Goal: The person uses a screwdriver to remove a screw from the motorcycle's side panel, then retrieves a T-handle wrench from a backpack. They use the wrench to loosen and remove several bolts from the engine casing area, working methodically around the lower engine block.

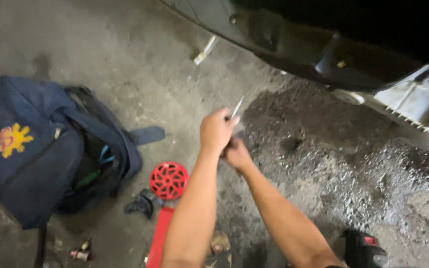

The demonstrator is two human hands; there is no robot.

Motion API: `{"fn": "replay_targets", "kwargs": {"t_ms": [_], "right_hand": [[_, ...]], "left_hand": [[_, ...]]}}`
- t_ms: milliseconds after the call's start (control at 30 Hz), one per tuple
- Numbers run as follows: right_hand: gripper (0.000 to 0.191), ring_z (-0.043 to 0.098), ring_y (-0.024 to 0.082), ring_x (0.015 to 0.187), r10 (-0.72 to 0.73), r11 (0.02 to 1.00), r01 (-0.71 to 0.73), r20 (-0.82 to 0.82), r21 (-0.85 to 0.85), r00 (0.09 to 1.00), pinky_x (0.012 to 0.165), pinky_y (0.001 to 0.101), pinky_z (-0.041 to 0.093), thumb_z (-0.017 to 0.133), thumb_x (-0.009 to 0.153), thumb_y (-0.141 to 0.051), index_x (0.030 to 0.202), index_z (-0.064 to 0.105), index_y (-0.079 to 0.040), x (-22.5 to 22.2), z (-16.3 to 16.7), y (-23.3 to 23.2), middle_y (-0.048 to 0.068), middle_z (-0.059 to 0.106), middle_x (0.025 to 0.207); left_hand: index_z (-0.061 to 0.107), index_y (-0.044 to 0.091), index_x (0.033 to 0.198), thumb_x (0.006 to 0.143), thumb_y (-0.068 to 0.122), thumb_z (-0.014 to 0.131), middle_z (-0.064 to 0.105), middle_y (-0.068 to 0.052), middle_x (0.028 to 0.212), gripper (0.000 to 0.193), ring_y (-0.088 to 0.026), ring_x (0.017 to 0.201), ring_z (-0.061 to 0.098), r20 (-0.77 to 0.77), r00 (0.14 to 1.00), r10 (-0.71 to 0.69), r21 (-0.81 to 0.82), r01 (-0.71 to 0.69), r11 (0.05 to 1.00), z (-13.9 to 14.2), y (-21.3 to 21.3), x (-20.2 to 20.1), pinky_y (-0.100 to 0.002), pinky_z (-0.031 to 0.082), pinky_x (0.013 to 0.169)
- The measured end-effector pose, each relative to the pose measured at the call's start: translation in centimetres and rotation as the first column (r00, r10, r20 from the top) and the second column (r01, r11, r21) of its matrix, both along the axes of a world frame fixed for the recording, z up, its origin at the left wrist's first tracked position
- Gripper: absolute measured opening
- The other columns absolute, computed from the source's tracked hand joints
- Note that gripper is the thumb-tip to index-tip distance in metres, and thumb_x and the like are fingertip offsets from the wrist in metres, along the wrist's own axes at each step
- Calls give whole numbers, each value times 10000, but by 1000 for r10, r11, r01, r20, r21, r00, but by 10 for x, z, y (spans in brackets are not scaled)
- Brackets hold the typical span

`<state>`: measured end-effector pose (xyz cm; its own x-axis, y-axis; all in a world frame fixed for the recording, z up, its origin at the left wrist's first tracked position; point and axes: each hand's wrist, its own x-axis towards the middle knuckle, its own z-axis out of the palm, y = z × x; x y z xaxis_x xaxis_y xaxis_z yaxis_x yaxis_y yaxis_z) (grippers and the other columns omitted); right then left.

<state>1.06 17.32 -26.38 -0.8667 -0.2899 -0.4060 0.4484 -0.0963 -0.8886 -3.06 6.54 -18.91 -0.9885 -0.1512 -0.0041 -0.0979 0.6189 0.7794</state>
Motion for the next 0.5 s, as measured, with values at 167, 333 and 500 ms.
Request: {"fn": "replay_targets", "kwargs": {"t_ms": [167, 333, 500], "right_hand": [[318, 711, 288, 944, -55, 993, 58, -28, 104, 998, 799, 411, 598, 555, 943, -73, 1208, 666, 62, -39, 20, 14, 192, 746, 1103], [328, 709, 238, 1011, -74, 996, 77, -53, 54, 996, 795, 414, 625, 543, 940, -127, 1233, 638, -15, -56, 77, 21, 104, 721, 1141], [320, 703, 249, 968, -37, 990, 47, -78, 131, 996, 778, 408, 611, 555, 982, -191, 1241, 640, -25, -61, 93, 28, 108, 717, 1112]], "left_hand": [[672, 190, 1295, 950, 253, 682, 736, -194, 1003, 352, -411, 900, 700, -282, 959, -44, 65, 65, 996, 38, 21, -49, -493, 555, 764], [621, 216, 1391, 969, 224, 635, 735, -205, 1010, 423, -426, 909, 699, -274, 959, -77, 80, 102, 992, 47, 32, -83, -517, 549, 761], [602, 203, 1407, 963, 220, 646, 732, -212, 1015, 446, -423, 927, 702, -290, 957, -26, 90, 54, 994, 47, 35, -92, -513, 554, 786]]}}
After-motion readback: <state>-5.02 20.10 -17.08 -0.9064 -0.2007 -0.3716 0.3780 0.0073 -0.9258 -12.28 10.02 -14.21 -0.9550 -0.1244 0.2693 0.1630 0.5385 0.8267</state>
